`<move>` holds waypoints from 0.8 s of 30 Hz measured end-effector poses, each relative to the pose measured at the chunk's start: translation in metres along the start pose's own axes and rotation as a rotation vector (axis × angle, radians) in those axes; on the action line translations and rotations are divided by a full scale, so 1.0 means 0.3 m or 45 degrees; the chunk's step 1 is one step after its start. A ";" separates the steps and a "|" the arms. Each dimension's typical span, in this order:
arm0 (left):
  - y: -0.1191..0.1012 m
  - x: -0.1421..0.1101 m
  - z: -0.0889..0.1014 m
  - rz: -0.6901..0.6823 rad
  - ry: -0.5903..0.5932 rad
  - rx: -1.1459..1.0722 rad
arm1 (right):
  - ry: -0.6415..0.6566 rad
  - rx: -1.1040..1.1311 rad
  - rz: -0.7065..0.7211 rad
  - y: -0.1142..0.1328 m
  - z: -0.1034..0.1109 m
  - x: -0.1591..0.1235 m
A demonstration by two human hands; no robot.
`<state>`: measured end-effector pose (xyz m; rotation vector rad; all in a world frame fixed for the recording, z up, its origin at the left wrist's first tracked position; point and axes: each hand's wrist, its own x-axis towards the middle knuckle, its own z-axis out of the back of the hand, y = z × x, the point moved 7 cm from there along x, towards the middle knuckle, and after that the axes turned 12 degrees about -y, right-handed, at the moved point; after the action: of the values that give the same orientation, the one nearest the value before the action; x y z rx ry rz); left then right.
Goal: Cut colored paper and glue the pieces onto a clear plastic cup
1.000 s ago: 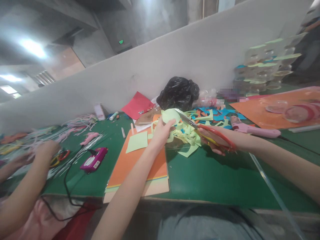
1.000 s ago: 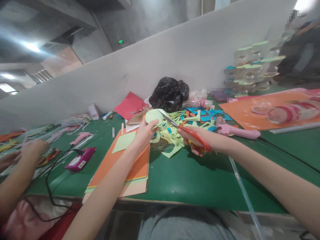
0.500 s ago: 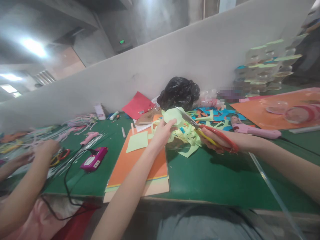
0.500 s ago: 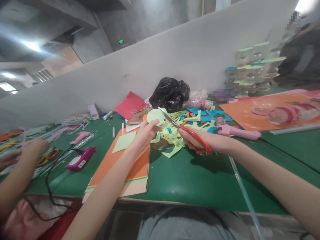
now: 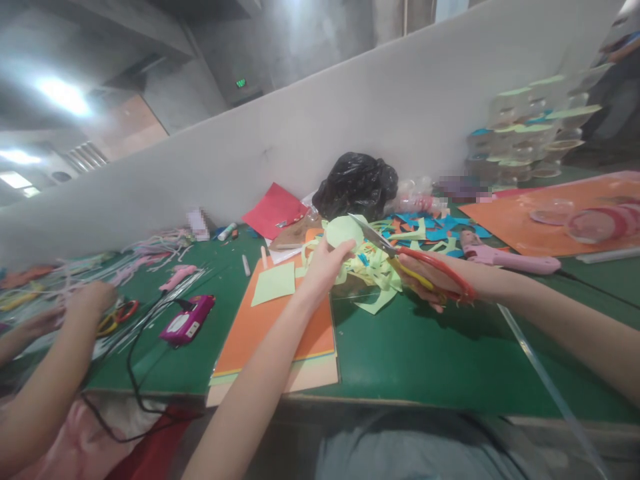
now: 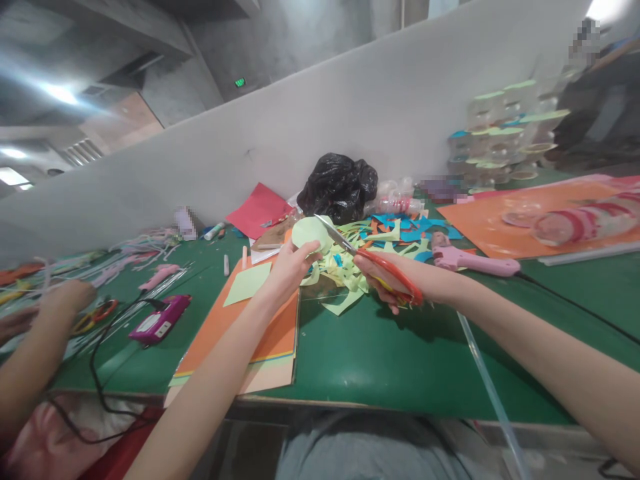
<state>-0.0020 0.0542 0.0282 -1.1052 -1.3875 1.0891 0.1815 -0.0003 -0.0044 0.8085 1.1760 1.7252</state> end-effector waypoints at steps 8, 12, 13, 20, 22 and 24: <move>-0.012 -0.008 -0.005 0.040 -0.012 -0.012 | 0.019 0.148 -0.165 -0.047 -0.008 0.020; 0.001 -0.005 -0.005 0.042 0.013 0.003 | 0.011 0.201 -0.253 -0.072 -0.013 0.019; 0.006 -0.005 -0.005 0.048 0.018 0.000 | 0.014 0.216 -0.266 -0.073 -0.016 0.015; 0.009 -0.010 -0.019 0.089 0.054 -0.060 | -0.034 0.034 -0.100 0.004 -0.011 -0.019; -0.002 -0.017 -0.022 0.074 0.075 -0.043 | -0.010 -0.114 -0.038 0.025 -0.010 -0.026; -0.008 -0.025 -0.022 0.072 0.093 0.018 | 0.029 -0.193 -0.017 0.034 -0.011 -0.031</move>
<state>0.0049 0.0467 0.0297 -1.1689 -1.2962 1.0863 0.1794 -0.0116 0.0036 0.6894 1.0490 1.7928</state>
